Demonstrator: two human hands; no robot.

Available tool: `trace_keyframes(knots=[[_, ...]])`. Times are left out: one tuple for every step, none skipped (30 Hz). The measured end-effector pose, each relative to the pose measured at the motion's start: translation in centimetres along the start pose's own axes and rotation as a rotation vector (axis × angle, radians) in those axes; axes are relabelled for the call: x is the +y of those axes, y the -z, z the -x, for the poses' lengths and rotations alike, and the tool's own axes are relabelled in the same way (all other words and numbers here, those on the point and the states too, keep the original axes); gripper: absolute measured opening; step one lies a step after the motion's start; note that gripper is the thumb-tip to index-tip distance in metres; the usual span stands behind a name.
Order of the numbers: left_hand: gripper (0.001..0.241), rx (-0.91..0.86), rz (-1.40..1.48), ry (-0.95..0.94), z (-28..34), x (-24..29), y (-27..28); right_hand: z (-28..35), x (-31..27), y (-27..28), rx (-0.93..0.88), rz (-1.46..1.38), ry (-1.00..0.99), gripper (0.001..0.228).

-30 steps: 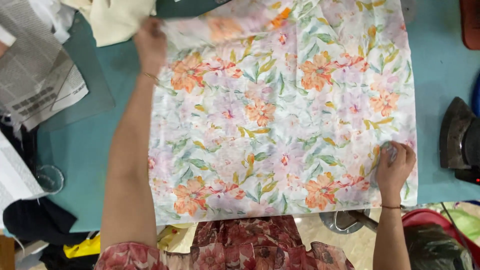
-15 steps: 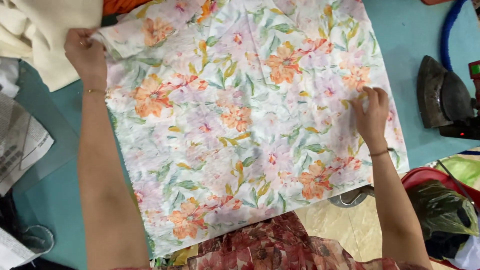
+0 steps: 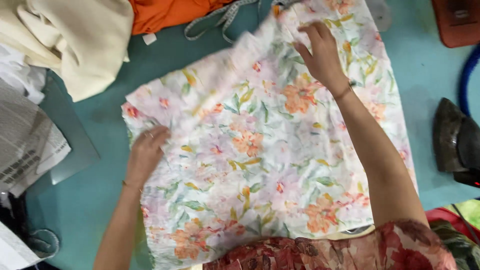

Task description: Ironing a large piece of floral patterned fabric on a table in an atelier.

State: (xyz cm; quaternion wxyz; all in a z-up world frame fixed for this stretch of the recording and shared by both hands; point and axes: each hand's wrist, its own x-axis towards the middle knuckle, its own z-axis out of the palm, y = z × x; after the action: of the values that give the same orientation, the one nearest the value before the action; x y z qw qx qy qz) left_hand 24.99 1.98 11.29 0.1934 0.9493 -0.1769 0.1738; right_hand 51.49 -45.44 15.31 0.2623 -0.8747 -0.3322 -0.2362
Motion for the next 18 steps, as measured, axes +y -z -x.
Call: trace_keyframes(knots=[[0.041,-0.004,-0.008,0.001,0.4,0.1,0.1,-2.3,-0.1,-1.6,0.004,-0.008,-0.001,0.032],[0.037,-0.003,0.011,0.03,0.9,0.4,0.0,-4.4,-0.2,-2.9,-0.016,-0.07,-0.037,0.027],[0.033,-0.002,0.031,0.06,1.3,0.7,-0.1,-6.6,-0.3,-4.3,-0.038,-0.133,-0.073,0.023],[0.033,-0.004,0.029,0.06,1.2,0.9,0.0,-7.7,0.7,-6.5,-0.037,-0.136,-0.074,0.023],[0.027,0.004,0.057,0.086,1.1,1.0,0.0,-8.7,1.6,-8.7,-0.072,-0.089,-0.098,0.03],[0.024,0.012,0.086,0.111,1.0,1.2,0.0,-9.7,2.5,-10.8,-0.108,-0.042,-0.121,0.038],[0.024,0.01,0.085,0.112,1.2,1.1,-0.2,-10.3,3.3,-11.9,-0.108,-0.044,-0.121,0.038],[0.026,0.011,0.064,0.122,1.4,0.9,-0.4,-10.8,4.0,-13.1,-0.127,0.078,-0.125,0.064],[0.031,0.012,0.043,0.133,1.6,0.7,-0.6,-11.3,4.7,-14.3,-0.147,0.2,-0.128,0.09],[0.031,0.01,0.043,0.128,1.6,0.6,-0.7,-11.0,6.4,-15.3,-0.144,0.2,-0.133,0.09],[0.028,0.028,0.066,0.136,1.7,0.5,-0.7,-10.7,8.1,-16.2,-0.219,0.211,-0.272,0.102],[0.025,0.048,0.092,0.142,1.6,0.5,-0.9,-10.4,10.0,-17.0,-0.292,0.225,-0.412,0.114],[0.025,0.046,0.094,0.136,1.6,0.1,-1.0,-10.2,10.1,-17.3,-0.289,0.227,-0.416,0.114],[0.026,0.054,0.101,0.162,1.7,-0.1,-1.2,-9.9,10.3,-17.6,-0.304,0.151,-0.393,0.117],[0.027,0.061,0.108,0.187,1.8,-0.3,-1.4,-9.6,10.4,-17.8,-0.318,0.074,-0.369,0.121],[0.027,0.06,0.112,0.187,0.8,-0.2,-0.6,-9.5,8.3,-16.9,-0.32,0.077,-0.371,0.121],[0.027,0.058,0.136,0.196,-0.2,-0.1,0.1,-9.3,6.2,-16.1,-0.413,0.15,-0.306,0.117],[0.029,0.059,0.16,0.205,-1.2,0.0,0.8,-9.1,4.2,-15.2,-0.505,0.224,-0.238,0.114]])
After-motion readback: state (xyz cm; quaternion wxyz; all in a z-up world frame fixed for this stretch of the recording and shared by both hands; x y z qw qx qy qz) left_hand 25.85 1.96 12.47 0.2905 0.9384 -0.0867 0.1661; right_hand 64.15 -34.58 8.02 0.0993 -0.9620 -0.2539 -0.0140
